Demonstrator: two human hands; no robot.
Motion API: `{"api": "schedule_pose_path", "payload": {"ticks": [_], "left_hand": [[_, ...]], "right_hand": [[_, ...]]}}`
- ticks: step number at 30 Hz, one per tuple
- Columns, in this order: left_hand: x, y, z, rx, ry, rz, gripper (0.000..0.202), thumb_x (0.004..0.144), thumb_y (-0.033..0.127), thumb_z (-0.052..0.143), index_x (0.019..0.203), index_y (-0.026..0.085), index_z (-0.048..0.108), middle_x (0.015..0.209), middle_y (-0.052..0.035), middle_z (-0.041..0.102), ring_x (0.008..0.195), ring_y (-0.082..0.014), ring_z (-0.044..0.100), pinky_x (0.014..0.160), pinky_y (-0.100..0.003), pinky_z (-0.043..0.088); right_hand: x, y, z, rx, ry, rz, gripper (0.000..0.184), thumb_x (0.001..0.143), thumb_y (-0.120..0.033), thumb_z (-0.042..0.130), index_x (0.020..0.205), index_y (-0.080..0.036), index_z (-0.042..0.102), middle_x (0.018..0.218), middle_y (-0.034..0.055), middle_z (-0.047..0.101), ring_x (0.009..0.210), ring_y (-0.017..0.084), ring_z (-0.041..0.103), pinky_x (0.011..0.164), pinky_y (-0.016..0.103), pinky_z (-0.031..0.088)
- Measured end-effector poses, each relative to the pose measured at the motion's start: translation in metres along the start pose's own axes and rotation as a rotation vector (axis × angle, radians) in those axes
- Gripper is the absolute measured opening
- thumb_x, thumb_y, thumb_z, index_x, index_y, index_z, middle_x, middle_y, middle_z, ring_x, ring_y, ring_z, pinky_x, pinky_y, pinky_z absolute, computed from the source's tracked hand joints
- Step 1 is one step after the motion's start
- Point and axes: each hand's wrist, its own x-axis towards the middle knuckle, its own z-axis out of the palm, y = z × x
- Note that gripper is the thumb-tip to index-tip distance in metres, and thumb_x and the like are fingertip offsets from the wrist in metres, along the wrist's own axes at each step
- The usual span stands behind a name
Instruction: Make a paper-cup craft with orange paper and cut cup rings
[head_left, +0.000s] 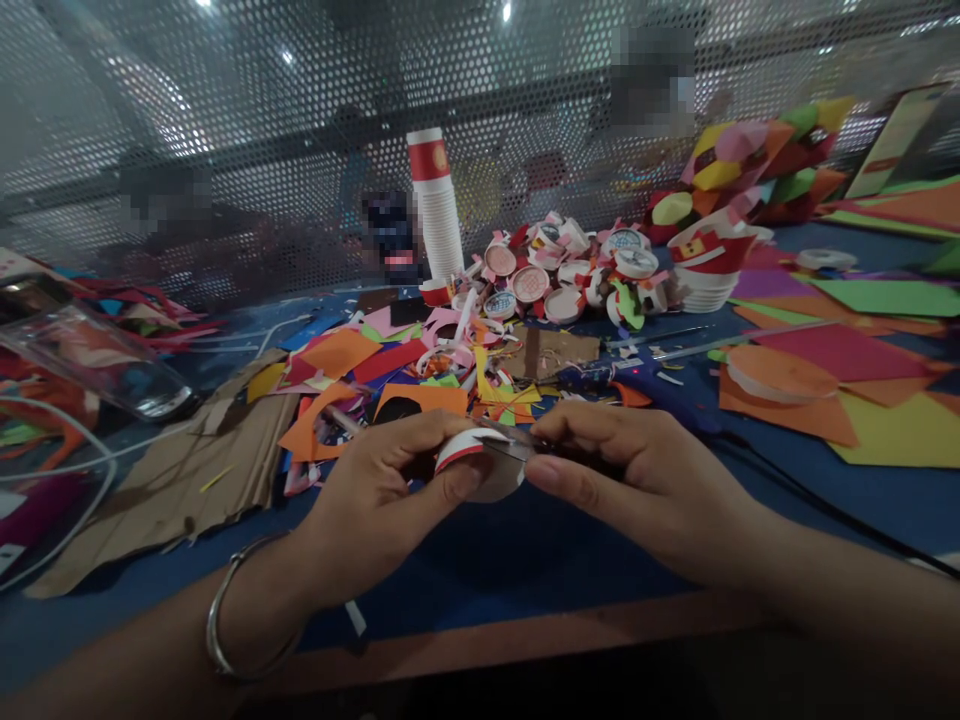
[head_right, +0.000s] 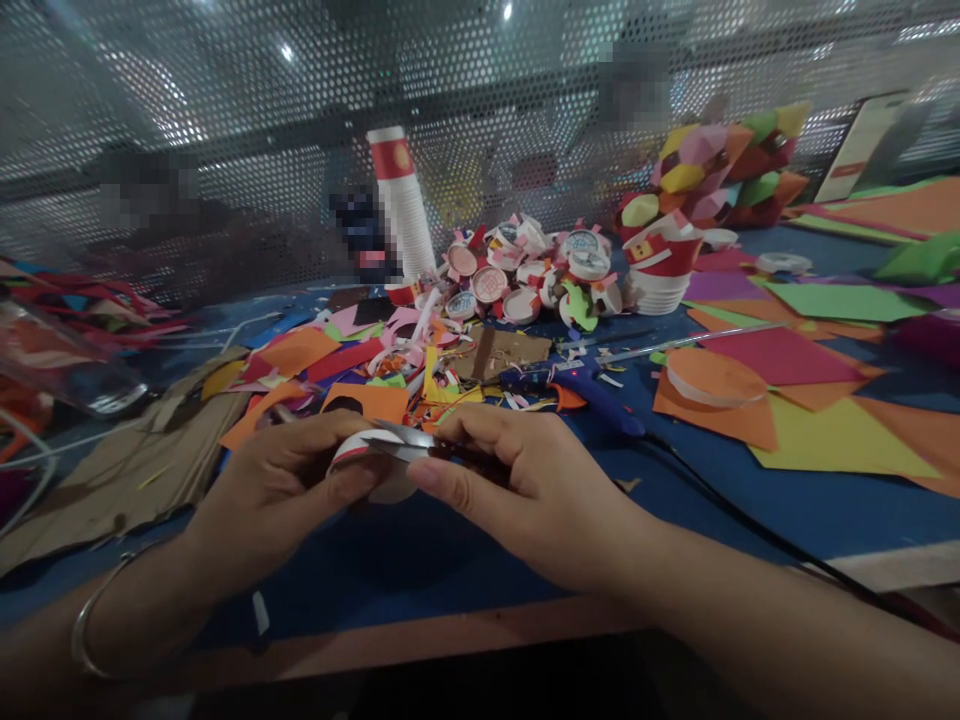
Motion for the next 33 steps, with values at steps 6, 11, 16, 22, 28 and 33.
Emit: {"api": "schedule_pose_path", "payload": {"ticks": [6,11,16,22,28,33], "left_hand": [[-0.002,0.001,0.002,-0.093,-0.058,-0.088,0.017,0.099,0.034,0.07,0.095,0.018,0.074,0.078,0.0015,0.064,0.062,-0.0088,0.058,0.053,-0.016,0.052],[-0.001,-0.002,0.001,-0.169,-0.073,-0.135,0.018,0.096,0.035,0.075,0.091,0.018,0.074,0.076,0.0022,0.06,0.063,-0.0087,0.055,0.051,-0.014,0.053],[0.001,-0.002,0.001,-0.266,-0.114,-0.195,0.019,0.096,0.037,0.075,0.092,0.018,0.074,0.077,0.0019,0.061,0.063,-0.0088,0.055,0.049,-0.013,0.053],[0.003,-0.006,0.0,-0.336,-0.133,-0.273,0.022,0.091,0.039,0.08,0.092,0.018,0.073,0.08,0.0,0.066,0.068,-0.0114,0.062,0.053,-0.016,0.056],[0.0,-0.007,0.004,-0.429,-0.098,-0.286,0.023,0.087,0.032,0.085,0.093,0.02,0.066,0.079,0.0019,0.072,0.067,-0.012,0.07,0.055,-0.017,0.059],[-0.001,0.003,0.009,-0.516,-0.156,-0.317,0.023,0.088,0.03,0.085,0.096,0.02,0.066,0.081,0.0017,0.072,0.07,-0.0116,0.071,0.06,-0.018,0.061]], "right_hand": [[-0.002,0.001,0.0,-0.099,0.016,-0.055,0.031,0.103,-0.047,0.063,0.088,-0.02,0.068,0.071,-0.0034,0.055,0.062,0.012,0.046,0.057,0.027,0.035],[-0.003,0.003,0.0,-0.139,0.032,-0.056,0.035,0.104,-0.049,0.061,0.085,-0.02,0.067,0.069,-0.0041,0.051,0.061,0.012,0.044,0.056,0.028,0.034],[-0.003,0.005,-0.001,-0.14,0.043,-0.022,0.039,0.104,-0.053,0.058,0.082,-0.021,0.065,0.069,-0.0029,0.05,0.062,0.013,0.044,0.056,0.029,0.033],[0.0,0.003,-0.002,-0.116,0.1,-0.047,0.041,0.105,-0.05,0.058,0.076,-0.022,0.061,0.067,-0.0032,0.046,0.061,0.013,0.042,0.057,0.029,0.034],[0.004,-0.001,-0.001,0.025,0.095,0.014,0.034,0.098,-0.051,0.071,0.084,-0.021,0.068,0.072,-0.0028,0.054,0.064,0.013,0.046,0.058,0.027,0.038],[0.005,0.003,0.001,0.157,-0.013,0.062,0.033,0.091,-0.052,0.08,0.09,-0.02,0.072,0.079,-0.001,0.063,0.071,0.015,0.054,0.065,0.027,0.042]]}}
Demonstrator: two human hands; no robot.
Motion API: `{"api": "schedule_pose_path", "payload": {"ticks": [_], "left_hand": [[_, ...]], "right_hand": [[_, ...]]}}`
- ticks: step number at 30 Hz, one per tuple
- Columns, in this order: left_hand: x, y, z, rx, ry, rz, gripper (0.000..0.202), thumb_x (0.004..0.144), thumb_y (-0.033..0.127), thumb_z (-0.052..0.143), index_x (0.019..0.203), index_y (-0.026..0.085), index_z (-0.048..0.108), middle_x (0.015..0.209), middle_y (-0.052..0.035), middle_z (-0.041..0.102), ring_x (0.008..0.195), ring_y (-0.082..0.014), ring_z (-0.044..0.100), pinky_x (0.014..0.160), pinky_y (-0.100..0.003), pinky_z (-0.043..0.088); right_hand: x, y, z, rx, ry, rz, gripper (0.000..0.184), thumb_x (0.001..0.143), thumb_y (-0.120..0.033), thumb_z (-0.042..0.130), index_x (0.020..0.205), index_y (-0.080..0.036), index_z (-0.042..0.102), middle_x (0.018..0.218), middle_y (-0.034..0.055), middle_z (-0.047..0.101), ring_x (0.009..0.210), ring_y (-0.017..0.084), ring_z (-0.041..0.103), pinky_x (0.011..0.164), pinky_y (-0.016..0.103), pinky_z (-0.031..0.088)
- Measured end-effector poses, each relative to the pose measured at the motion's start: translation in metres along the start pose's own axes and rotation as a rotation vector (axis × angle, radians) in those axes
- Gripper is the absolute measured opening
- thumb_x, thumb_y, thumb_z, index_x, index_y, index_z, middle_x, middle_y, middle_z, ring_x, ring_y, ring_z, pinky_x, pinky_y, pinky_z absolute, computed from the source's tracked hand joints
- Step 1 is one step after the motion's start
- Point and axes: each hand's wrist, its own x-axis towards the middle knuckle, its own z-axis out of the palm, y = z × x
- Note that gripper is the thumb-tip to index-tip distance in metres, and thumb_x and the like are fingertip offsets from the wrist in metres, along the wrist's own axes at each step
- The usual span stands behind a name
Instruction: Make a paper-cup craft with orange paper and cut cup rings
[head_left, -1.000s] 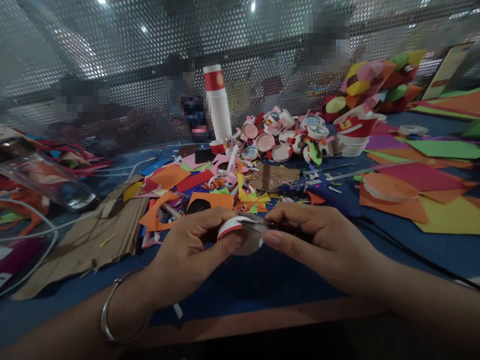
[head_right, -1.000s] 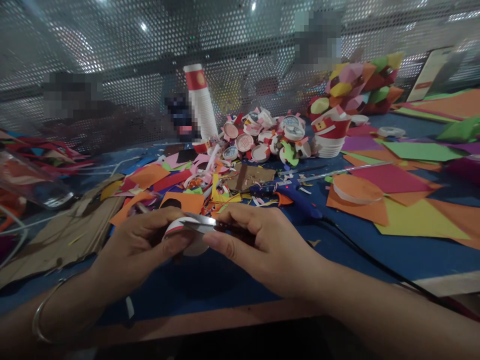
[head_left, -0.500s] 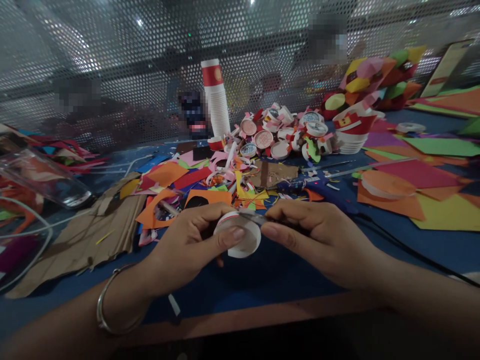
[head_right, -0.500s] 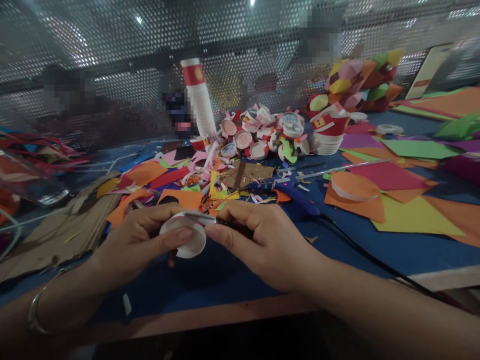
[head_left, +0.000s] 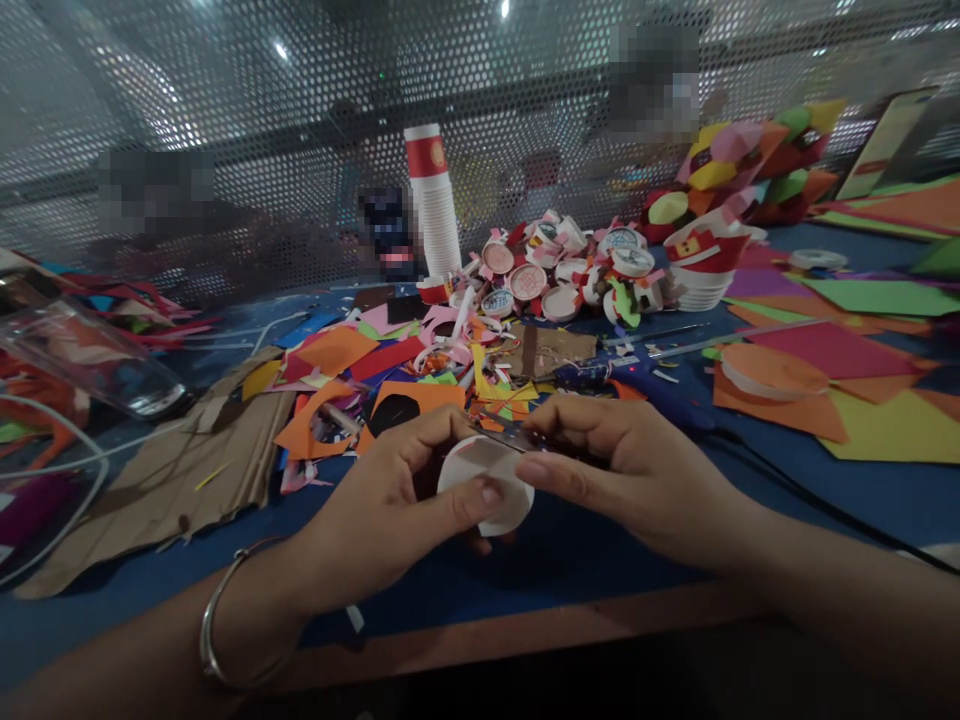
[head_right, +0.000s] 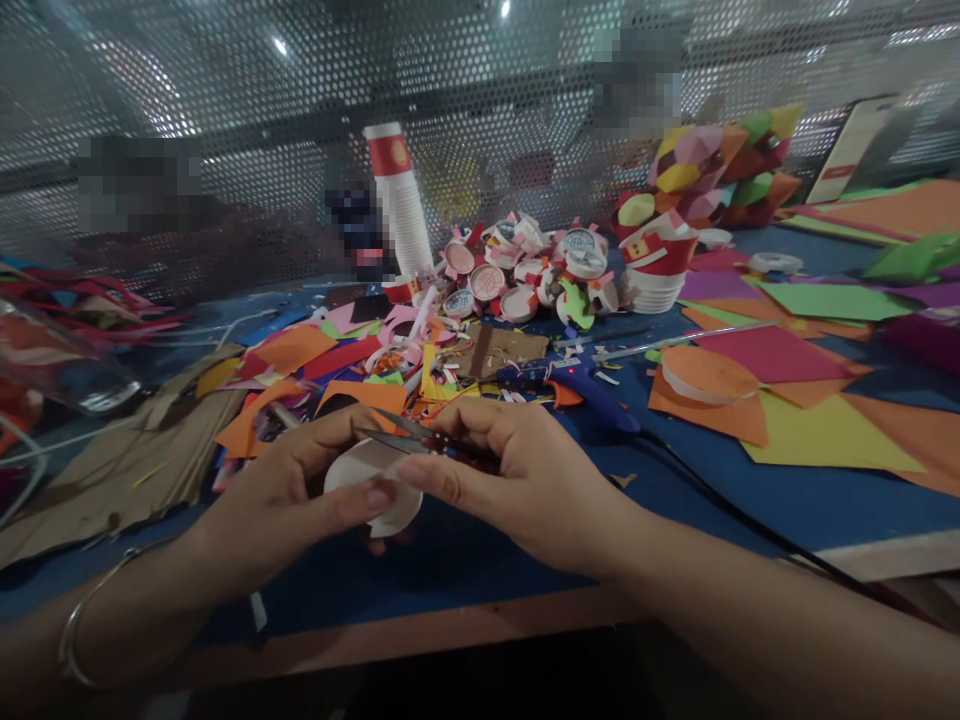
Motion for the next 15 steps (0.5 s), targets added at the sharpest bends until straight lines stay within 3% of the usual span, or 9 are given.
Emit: {"api": "schedule_pose_path", "payload": {"ticks": [5,8,12,15], "left_hand": [[-0.0018,0.0038,-0.0014,-0.159,-0.173,-0.153,0.034,0.085,0.034,0.09,0.103,0.019,0.065,0.09,-0.0034,0.076,0.078,-0.0124,0.075,0.068,-0.017,0.061],[-0.0014,0.0036,-0.0044,-0.261,-0.24,-0.148,0.039,0.084,0.044,0.089,0.106,0.019,0.068,0.095,-0.006,0.073,0.084,-0.0156,0.074,0.067,-0.019,0.062],[-0.0003,0.006,-0.0035,-0.282,-0.207,-0.173,0.034,0.087,0.045,0.085,0.095,0.017,0.069,0.092,-0.0052,0.064,0.076,-0.0132,0.065,0.062,-0.02,0.063],[-0.0004,0.0074,-0.0021,-0.265,-0.177,-0.23,0.037,0.082,0.044,0.089,0.097,0.019,0.066,0.097,-0.0062,0.065,0.079,-0.0155,0.066,0.062,-0.023,0.065]], "right_hand": [[-0.0001,0.0019,0.0001,0.049,-0.006,0.027,0.036,0.089,-0.051,0.082,0.081,-0.02,0.067,0.071,-0.004,0.052,0.064,0.012,0.043,0.059,0.026,0.036],[0.0005,-0.0012,0.001,0.037,0.001,0.037,0.038,0.088,-0.054,0.081,0.08,-0.02,0.066,0.069,-0.0043,0.051,0.062,0.012,0.041,0.057,0.026,0.036],[0.0004,-0.0042,0.0015,-0.019,0.029,0.035,0.039,0.087,-0.054,0.082,0.076,-0.02,0.065,0.068,-0.0043,0.049,0.061,0.012,0.04,0.055,0.025,0.036],[-0.0003,-0.0037,0.0015,-0.039,0.051,0.023,0.037,0.086,-0.052,0.082,0.078,-0.02,0.066,0.069,-0.0036,0.052,0.062,0.012,0.043,0.057,0.025,0.039]]}}
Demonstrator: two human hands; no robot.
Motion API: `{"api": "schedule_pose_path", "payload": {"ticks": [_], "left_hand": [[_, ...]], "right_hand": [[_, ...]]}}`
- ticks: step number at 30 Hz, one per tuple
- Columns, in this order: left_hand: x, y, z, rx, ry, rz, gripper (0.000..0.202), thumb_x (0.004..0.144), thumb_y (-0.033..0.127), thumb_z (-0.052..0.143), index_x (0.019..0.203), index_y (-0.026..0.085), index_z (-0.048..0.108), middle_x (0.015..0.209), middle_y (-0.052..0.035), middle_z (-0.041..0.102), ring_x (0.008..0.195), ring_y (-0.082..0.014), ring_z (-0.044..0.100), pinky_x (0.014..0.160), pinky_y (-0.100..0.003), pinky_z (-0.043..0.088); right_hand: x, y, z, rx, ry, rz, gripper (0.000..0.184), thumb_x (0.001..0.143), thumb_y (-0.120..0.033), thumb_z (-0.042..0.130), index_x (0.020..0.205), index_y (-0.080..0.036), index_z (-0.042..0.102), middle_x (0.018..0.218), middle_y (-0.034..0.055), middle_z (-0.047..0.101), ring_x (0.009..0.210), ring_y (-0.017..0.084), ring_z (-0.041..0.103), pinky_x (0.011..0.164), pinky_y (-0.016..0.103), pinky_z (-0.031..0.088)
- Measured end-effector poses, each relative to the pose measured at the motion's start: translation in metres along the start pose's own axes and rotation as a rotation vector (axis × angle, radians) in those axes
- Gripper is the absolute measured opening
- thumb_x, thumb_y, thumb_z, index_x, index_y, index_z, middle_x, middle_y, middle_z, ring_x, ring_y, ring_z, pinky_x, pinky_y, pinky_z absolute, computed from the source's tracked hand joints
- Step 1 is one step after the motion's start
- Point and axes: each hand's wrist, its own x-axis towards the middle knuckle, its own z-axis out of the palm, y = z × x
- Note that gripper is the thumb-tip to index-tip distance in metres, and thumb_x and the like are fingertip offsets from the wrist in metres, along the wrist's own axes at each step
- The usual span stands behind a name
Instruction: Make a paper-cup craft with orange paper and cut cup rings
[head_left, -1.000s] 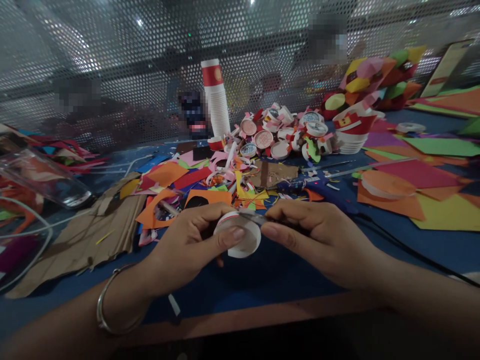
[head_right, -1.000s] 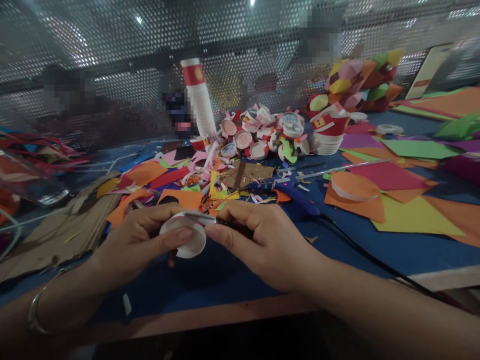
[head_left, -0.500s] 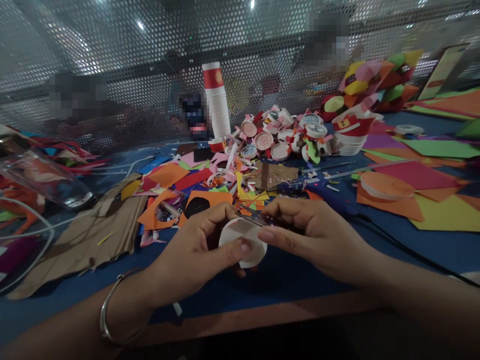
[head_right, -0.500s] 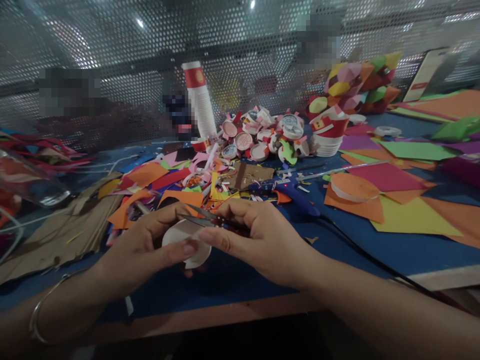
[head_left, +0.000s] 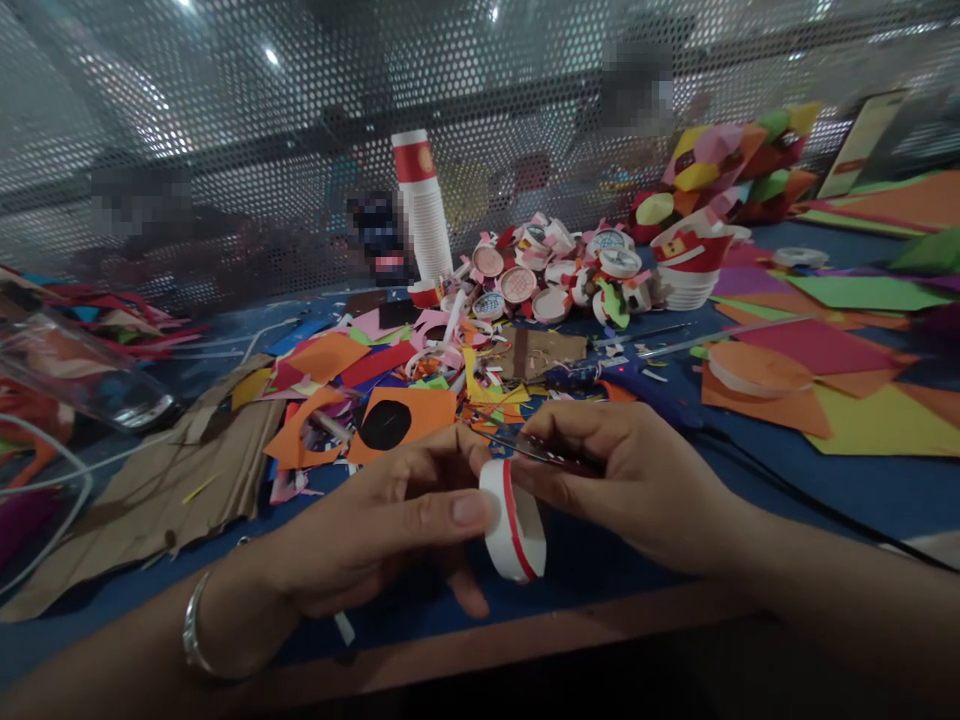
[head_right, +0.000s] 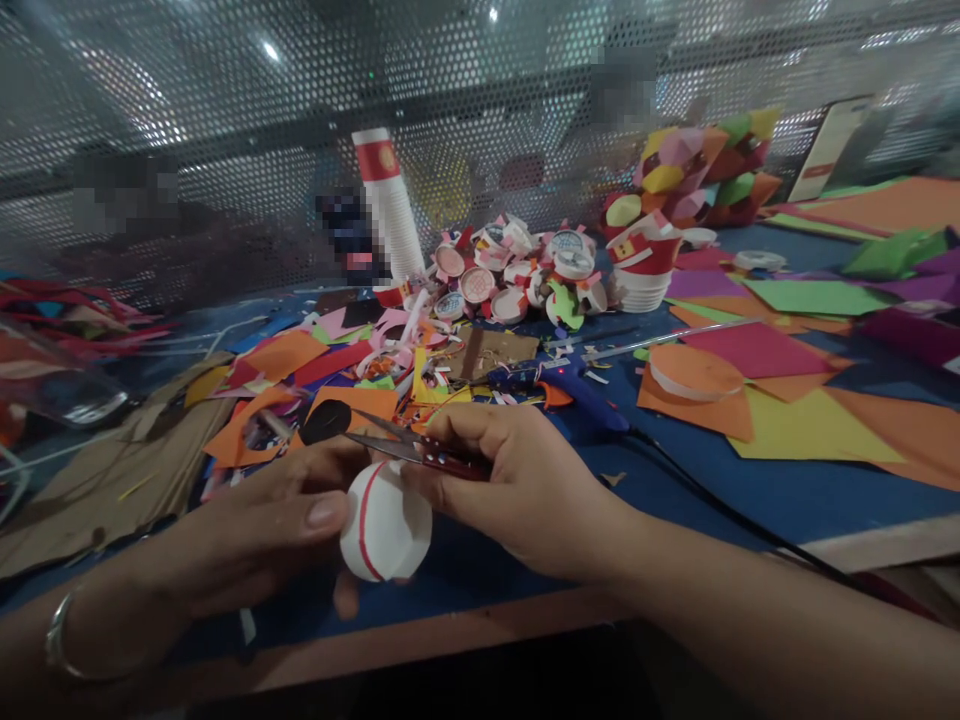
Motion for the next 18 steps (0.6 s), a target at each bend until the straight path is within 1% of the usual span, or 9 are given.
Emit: {"api": "schedule_pose_path", "payload": {"ticks": [3,4,6,8,9,11,14,16,18], "left_hand": [[0.0,-0.003,-0.004,0.043,0.014,0.035,0.043,0.081,0.036,0.09,0.111,0.021,0.064,0.102,-0.0059,0.07,0.079,-0.0151,0.07,0.072,-0.027,0.065],[0.0,-0.004,-0.007,0.093,0.026,0.071,0.047,0.081,0.033,0.091,0.117,0.022,0.063,0.106,-0.0058,0.07,0.084,-0.0156,0.071,0.077,-0.027,0.065],[0.001,-0.007,-0.014,0.233,0.07,0.172,0.053,0.083,0.029,0.089,0.128,0.026,0.062,0.118,-0.0064,0.069,0.101,-0.0185,0.071,0.086,-0.028,0.062],[0.003,-0.009,-0.02,0.39,0.137,0.271,0.054,0.086,0.027,0.087,0.133,0.028,0.061,0.13,-0.0072,0.065,0.115,-0.0212,0.068,0.091,-0.029,0.06],[0.004,-0.009,-0.023,0.452,0.174,0.322,0.052,0.088,0.025,0.085,0.134,0.03,0.061,0.133,-0.0067,0.064,0.117,-0.0214,0.067,0.092,-0.029,0.06],[0.006,-0.01,-0.025,0.535,0.245,0.429,0.048,0.09,0.019,0.081,0.133,0.031,0.061,0.129,-0.0043,0.064,0.116,-0.0198,0.067,0.093,-0.028,0.059],[0.007,-0.009,-0.024,0.601,0.317,0.559,0.046,0.091,0.014,0.078,0.13,0.031,0.06,0.126,-0.0018,0.062,0.112,-0.0167,0.066,0.099,-0.029,0.058],[0.007,-0.008,-0.022,0.647,0.346,0.61,0.047,0.091,0.012,0.077,0.13,0.031,0.061,0.13,-0.0017,0.059,0.116,-0.0159,0.064,0.101,-0.027,0.057],[0.005,-0.007,-0.022,0.694,0.362,0.631,0.048,0.09,0.012,0.078,0.131,0.031,0.062,0.138,-0.0023,0.055,0.123,-0.016,0.059,0.103,-0.025,0.055]], "right_hand": [[0.0,-0.001,0.0,0.036,0.018,-0.014,0.035,0.086,-0.052,0.083,0.08,-0.021,0.067,0.072,-0.0026,0.057,0.066,0.014,0.048,0.06,0.026,0.042],[0.0,-0.002,0.0,0.059,0.029,-0.018,0.034,0.085,-0.051,0.084,0.082,-0.022,0.068,0.074,-0.002,0.06,0.068,0.015,0.051,0.062,0.026,0.044],[0.0,-0.004,-0.001,0.111,0.057,-0.02,0.034,0.084,-0.051,0.086,0.086,-0.022,0.068,0.077,-0.0014,0.062,0.07,0.015,0.053,0.062,0.026,0.045],[0.0,-0.006,-0.002,0.149,0.075,-0.021,0.035,0.085,-0.051,0.085,0.087,-0.021,0.067,0.076,-0.0022,0.059,0.066,0.013,0.049,0.058,0.025,0.042],[0.0,-0.007,-0.002,0.159,0.073,-0.027,0.035,0.087,-0.051,0.083,0.087,-0.021,0.067,0.074,-0.0032,0.056,0.062,0.012,0.045,0.056,0.025,0.039],[0.0,-0.008,-0.002,0.159,0.057,-0.049,0.035,0.093,-0.053,0.077,0.085,-0.02,0.066,0.069,-0.0053,0.049,0.058,0.01,0.038,0.054,0.026,0.035],[0.0,-0.007,-0.003,0.124,0.022,-0.071,0.035,0.1,-0.051,0.068,0.083,-0.021,0.065,0.068,-0.0062,0.042,0.057,0.011,0.034,0.054,0.027,0.032],[0.001,-0.004,-0.003,0.12,-0.015,-0.054,0.033,0.1,-0.049,0.068,0.083,-0.021,0.065,0.069,-0.006,0.042,0.059,0.011,0.033,0.055,0.027,0.03],[0.003,0.0,-0.003,0.128,-0.064,-0.016,0.031,0.098,-0.046,0.073,0.083,-0.021,0.065,0.072,-0.0053,0.043,0.062,0.011,0.035,0.054,0.027,0.027]]}}
